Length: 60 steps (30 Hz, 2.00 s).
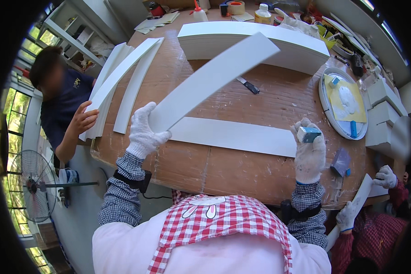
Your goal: Sanding the surfaces and edges of white wooden furniture components using a sanding block and sandpaper.
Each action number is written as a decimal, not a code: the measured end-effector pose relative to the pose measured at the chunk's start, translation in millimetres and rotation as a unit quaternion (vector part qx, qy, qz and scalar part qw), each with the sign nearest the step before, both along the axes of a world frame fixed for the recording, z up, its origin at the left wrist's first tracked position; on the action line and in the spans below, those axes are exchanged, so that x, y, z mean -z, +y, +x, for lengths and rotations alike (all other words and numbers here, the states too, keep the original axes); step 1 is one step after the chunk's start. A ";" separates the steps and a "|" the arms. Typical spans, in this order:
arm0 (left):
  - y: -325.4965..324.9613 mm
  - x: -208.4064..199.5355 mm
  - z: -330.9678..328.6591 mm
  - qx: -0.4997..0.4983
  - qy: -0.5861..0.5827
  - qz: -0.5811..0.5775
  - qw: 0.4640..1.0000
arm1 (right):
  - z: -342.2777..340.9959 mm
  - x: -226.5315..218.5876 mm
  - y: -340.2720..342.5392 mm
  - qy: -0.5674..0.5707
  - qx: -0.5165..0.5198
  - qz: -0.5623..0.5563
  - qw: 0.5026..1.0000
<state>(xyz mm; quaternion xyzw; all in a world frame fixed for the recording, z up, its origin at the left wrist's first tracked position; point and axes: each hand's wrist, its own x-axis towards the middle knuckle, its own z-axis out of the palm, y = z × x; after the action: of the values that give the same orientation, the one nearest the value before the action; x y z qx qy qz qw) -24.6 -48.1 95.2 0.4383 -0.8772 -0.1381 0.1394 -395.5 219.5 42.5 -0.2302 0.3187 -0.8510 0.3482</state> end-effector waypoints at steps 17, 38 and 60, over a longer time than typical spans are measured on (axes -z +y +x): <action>-150.1 34.2 78.0 -0.313 -0.140 0.045 0.938 | 26.4 17.5 -13.2 0.046 -0.059 0.105 0.992; 41.2 68.6 -84.2 0.029 -0.225 0.004 0.974 | 13.7 31.3 -5.7 -0.040 -0.053 0.093 0.993; 22.5 98.3 19.6 -0.065 -0.105 -0.053 0.991 | -93.2 -6.8 41.9 -0.097 0.262 0.188 0.942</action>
<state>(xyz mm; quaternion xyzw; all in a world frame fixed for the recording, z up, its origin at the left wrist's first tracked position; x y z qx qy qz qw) -5.0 -25.5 -3.1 0.4981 -0.8629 -0.0354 0.0782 -488.6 261.4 49.2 0.0148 0.4864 -0.8551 0.1789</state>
